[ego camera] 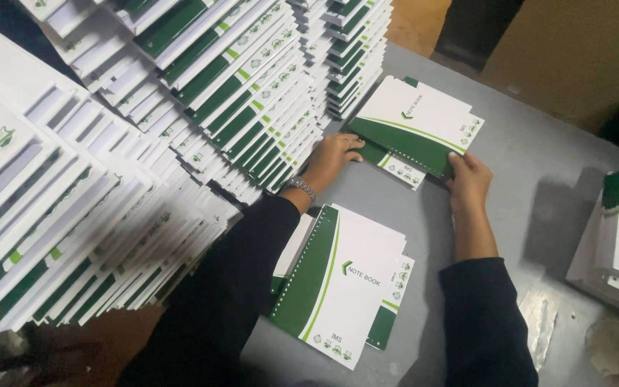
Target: The person is manually assembling notebooks by taking a front cover, a stack of lined paper, and a back cover, aligning them, and then placing the completed assembly onto a growing stack of finished notebooks.
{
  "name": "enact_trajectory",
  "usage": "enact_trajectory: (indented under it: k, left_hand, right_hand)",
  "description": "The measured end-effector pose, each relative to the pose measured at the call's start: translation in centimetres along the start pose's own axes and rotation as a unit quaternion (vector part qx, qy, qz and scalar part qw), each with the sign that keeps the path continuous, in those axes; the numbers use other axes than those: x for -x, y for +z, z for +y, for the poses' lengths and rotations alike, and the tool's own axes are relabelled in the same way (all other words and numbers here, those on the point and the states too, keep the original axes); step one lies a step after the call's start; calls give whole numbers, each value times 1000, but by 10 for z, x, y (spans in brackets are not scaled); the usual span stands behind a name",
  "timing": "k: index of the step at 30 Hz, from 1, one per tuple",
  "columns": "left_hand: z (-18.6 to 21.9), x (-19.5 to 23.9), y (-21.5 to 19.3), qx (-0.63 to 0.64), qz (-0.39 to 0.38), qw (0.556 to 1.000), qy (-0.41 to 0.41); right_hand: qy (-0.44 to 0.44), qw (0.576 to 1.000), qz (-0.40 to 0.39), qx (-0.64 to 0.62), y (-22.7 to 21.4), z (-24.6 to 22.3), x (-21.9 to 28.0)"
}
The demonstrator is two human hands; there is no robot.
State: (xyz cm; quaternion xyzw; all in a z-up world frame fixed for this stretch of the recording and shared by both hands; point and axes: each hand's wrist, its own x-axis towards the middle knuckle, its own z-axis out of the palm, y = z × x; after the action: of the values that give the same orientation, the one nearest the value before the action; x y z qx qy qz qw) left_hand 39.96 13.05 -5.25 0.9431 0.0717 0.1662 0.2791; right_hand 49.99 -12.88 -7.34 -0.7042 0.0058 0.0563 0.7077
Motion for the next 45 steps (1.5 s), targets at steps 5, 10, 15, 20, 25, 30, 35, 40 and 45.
enact_trajectory:
  k: [5,10,15,20,25,30,35,40,45]
  left_hand:
    - [-11,-1,12,34,15,999,7]
    - [-10,-3,10,35,14,999,2]
    - [-10,-2,12,38,30,999,11]
    - [-9,-1,9,39,39,998,9]
    - [-9,-2,13,25,46,999,9]
    - [-6,0,6,-8,11,1000,4]
    - [-28,1,38,12,-26,999,-16]
    - [-6,4,23,4,-39,998,-43]
    - [-9,-1,30,-7,-25,999,-28]
  right_hand:
    - [7,1000,-5,13,-1,0,-1]
    - [23,999,-20,25,-2,-6,1]
    - [29,999,-29,13,-7,7,-8]
    - [12,1000,-12,25,-3,7,-4]
    - [20,999,-16,33,-1,-2,4]
    - [11,1000,-9,8,4,-13,14]
    - [-1,1000,-11,-14,-6,1,20]
    - [-108,992,-56,-44,2,2,28]
    - [-125,987,-75,69,3,-12,47]
